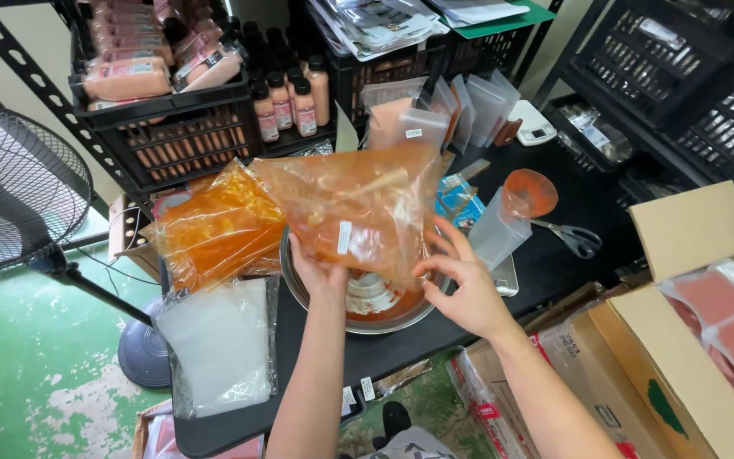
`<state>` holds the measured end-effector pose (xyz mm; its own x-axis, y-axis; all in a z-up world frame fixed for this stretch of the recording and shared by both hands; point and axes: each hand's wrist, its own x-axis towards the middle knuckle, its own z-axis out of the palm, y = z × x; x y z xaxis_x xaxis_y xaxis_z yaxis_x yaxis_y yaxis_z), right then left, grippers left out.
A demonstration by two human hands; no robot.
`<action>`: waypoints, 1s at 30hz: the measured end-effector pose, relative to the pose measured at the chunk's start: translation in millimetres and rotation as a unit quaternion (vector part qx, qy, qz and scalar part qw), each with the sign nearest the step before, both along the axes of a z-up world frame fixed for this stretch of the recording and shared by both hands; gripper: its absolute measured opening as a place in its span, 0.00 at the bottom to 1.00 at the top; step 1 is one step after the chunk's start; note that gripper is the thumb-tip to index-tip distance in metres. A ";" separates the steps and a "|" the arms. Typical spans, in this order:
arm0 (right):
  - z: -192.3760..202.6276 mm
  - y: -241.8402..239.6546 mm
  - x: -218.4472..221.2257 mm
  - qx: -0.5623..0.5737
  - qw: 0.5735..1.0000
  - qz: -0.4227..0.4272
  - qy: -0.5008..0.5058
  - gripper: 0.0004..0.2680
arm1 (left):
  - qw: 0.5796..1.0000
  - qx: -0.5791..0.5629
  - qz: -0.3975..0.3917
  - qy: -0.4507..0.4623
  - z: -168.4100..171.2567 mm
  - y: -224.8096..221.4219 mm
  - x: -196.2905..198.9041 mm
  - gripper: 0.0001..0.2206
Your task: The person fills small plastic pouches with a red sauce using a spoon, weighs them on a digital scale, and seals them.
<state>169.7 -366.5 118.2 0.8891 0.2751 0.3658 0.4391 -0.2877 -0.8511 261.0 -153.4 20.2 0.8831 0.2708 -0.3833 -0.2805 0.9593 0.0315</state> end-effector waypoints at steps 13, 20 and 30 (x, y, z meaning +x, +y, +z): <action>-57.3 -4.8 58.0 0.308 0.903 -0.134 0.267 0.15 | 0.999 -0.011 0.005 0.042 -10.1 -15.6 -9.0 0.21; -107.7 -17.2 86.6 0.089 0.967 -0.190 0.147 0.16 | 0.997 0.013 -0.020 0.073 -2.5 -18.2 -20.5 0.22; -109.8 -16.2 101.8 -0.216 0.966 -0.137 0.031 0.05 | 0.999 -0.002 -0.024 0.030 -10.8 -4.5 -19.7 0.18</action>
<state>271.5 -382.7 8.4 0.9668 0.1421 0.2123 0.2481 -0.7200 -0.6481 241.3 -157.9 9.4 0.8701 0.2265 -0.4377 -0.2315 0.9719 0.0428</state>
